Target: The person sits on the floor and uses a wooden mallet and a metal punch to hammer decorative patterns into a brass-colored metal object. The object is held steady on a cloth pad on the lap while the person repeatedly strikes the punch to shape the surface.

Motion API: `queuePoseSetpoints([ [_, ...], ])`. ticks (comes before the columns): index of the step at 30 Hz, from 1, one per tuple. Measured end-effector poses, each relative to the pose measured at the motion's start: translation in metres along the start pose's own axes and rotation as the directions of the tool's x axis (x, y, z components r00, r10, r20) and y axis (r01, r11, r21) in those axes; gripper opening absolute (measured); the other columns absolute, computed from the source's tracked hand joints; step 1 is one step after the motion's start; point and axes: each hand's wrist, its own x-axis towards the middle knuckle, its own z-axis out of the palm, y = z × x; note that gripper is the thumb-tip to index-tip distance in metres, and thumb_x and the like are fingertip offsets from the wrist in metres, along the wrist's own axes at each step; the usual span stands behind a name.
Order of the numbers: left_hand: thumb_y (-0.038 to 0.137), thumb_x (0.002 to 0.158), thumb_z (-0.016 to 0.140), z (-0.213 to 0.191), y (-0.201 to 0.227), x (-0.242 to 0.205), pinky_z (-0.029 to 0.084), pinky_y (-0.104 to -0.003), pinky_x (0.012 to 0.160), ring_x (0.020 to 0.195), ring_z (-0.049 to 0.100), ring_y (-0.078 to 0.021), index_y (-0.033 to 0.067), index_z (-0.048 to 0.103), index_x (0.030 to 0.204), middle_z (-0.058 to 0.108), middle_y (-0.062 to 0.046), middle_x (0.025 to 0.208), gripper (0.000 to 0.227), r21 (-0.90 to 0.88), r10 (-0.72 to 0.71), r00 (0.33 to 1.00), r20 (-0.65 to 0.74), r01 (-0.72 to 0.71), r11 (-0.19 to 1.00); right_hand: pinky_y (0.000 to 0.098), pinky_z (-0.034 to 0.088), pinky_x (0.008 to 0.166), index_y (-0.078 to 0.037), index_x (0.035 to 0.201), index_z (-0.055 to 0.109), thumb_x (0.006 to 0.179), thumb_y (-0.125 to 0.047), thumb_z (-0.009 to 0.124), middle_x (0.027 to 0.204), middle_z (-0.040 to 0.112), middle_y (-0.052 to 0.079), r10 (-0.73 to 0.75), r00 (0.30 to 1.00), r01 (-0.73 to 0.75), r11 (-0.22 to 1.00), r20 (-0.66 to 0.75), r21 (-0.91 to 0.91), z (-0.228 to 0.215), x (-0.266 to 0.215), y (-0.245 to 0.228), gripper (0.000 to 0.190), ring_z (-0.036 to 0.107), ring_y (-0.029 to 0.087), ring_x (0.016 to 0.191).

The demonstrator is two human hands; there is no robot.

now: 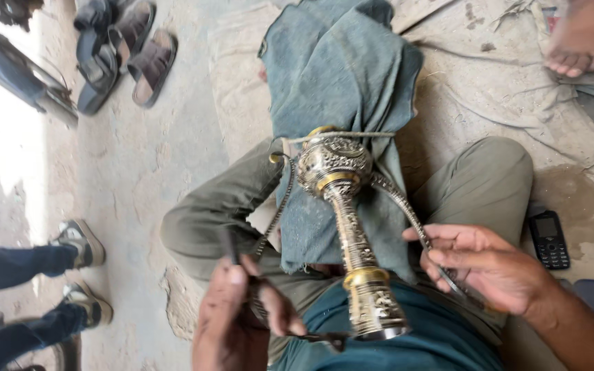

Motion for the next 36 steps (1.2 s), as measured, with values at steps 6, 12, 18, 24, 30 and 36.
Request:
queuePoseSetpoints([
  [6, 0.031, 0.106, 0.05, 0.002, -0.039, -0.015, 0.059, -0.036, 0.068, 0.072, 0.078, -0.0289, -0.001, 0.053, 0.107, 0.074, -0.019, 0.071, 0.032, 0.168, -0.119, 0.981, 0.153, 0.093, 0.981, 0.028, 0.051, 0.056, -0.003, 0.159, 0.04, 0.092, -0.011, 0.063, 0.073, 0.068, 0.009, -0.209, 0.967, 0.099, 0.837, -0.147, -0.538, -0.039, 0.013, -0.003, 0.071, 0.059, 0.014, 0.066],
  [12, 0.033, 0.111, 0.047, -0.013, -0.041, 0.0, 0.054, -0.03, 0.086, 0.085, 0.072, -0.0224, 0.0009, 0.052, 0.113, 0.079, -0.019, 0.084, 0.033, 0.285, -0.195, 0.89, 0.412, 0.077, 0.955, 0.0243, 0.05, 0.062, 0.0, 0.151, 0.052, 0.096, -0.013, 0.064, 0.083, 0.065, 0.006, -0.377, 0.901, 0.18, 0.776, -0.215, -0.605, -0.073, 0.027, 0.004, 0.058, 0.056, 0.012, 0.07],
  [18, 0.027, 0.108, 0.047, -0.104, -0.034, 0.062, 0.057, -0.042, 0.076, 0.085, 0.07, -0.0283, 0.0046, 0.055, 0.112, 0.074, -0.015, 0.094, 0.024, 0.902, 0.216, 0.968, 0.127, -0.203, 0.38, 0.0327, 0.061, 0.085, -0.008, 0.138, 0.065, 0.095, -0.01, 0.064, 0.109, 0.075, 0.016, -0.37, 0.8, -0.04, 0.753, -0.472, -0.657, -0.111, 0.059, 0.001, 0.043, 0.072, 0.019, 0.089],
  [24, 0.016, 0.098, 0.059, -0.155, -0.027, 0.083, 0.059, -0.045, 0.074, 0.095, 0.07, -0.0327, 0.0039, 0.064, 0.115, 0.064, -0.015, 0.124, 0.021, 0.928, 0.336, 0.891, 0.307, -0.202, -0.312, 0.0351, 0.056, 0.092, -0.005, 0.133, 0.065, 0.093, -0.006, 0.064, 0.12, 0.072, 0.015, -0.507, 0.853, -0.056, 0.152, -0.126, -0.987, -0.178, 0.116, 0.022, 0.04, 0.068, 0.019, 0.1],
  [30, 0.01, 0.095, 0.072, -0.095, 0.01, 0.076, 0.06, -0.03, 0.084, 0.102, 0.075, -0.0169, 0.0019, 0.076, 0.117, 0.073, -0.005, 0.12, 0.023, 0.871, 0.452, 0.846, 0.283, -0.424, 0.248, 0.0425, 0.052, 0.09, 0.003, 0.126, 0.062, 0.113, -0.02, 0.039, 0.114, 0.068, 0.025, -0.401, 0.88, -0.137, 0.302, -0.256, -0.944, -0.24, 0.172, 0.049, 0.035, 0.062, 0.028, 0.096],
  [36, 0.018, 0.095, 0.073, -0.001, 0.022, 0.122, 0.066, -0.026, 0.078, 0.091, 0.078, -0.0075, 0.0059, 0.071, 0.109, 0.073, -0.005, 0.13, 0.019, 0.381, 0.047, 0.923, 0.381, -0.203, 0.902, 0.0411, 0.054, 0.092, 0.002, 0.139, 0.053, 0.109, -0.024, 0.037, 0.13, 0.064, 0.024, -0.218, 0.872, -0.083, 0.816, -0.438, -0.571, -0.256, 0.185, 0.057, 0.043, 0.065, 0.03, 0.109],
])
